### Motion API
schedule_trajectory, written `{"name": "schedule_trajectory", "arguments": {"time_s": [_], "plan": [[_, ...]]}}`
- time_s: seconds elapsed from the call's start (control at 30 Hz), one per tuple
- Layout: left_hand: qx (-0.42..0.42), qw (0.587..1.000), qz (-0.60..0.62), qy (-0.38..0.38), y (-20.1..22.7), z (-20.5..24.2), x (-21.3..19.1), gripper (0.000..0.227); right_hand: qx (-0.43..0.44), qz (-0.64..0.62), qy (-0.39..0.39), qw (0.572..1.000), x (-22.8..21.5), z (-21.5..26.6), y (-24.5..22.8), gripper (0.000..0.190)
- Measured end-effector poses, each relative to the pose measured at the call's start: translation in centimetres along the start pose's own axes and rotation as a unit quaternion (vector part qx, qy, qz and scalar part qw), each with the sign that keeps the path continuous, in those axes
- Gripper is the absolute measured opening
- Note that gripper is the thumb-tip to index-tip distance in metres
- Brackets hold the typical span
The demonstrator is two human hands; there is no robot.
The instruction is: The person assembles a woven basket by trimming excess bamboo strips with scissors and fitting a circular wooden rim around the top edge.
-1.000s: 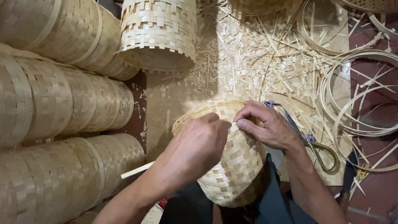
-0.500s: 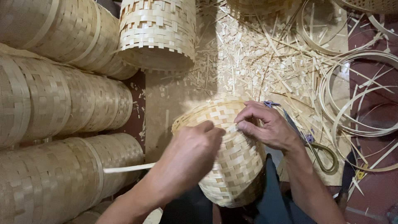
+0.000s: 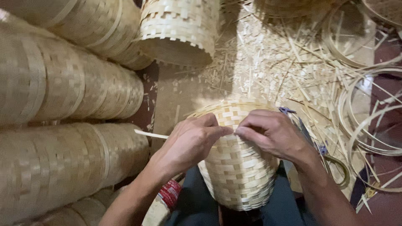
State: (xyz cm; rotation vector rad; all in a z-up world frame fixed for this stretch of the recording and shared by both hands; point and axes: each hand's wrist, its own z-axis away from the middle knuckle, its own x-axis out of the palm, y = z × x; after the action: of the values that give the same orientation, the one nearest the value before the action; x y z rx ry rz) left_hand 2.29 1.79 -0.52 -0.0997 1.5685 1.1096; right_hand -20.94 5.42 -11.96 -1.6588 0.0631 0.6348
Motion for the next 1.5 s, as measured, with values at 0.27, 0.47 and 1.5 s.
{"name": "schedule_trajectory", "arguments": {"time_s": [0.27,0.47,1.5], "plan": [[0.027,0.998,0.037,0.038,-3.7,-1.0,1.4,0.016,0.001,0.034,0.038,0.999,1.1,0.9,0.5,0.019],[-0.029,0.997,0.044,-0.059,-2.4,-0.2,0.0,0.018,0.046,0.004,0.022,0.999,0.8,0.8,0.4,0.016],[-0.010,0.990,0.102,0.101,-9.3,3.3,2.8,0.011,0.155,0.142,0.003,0.978,2.3,-1.1,-6.3,0.018]]}}
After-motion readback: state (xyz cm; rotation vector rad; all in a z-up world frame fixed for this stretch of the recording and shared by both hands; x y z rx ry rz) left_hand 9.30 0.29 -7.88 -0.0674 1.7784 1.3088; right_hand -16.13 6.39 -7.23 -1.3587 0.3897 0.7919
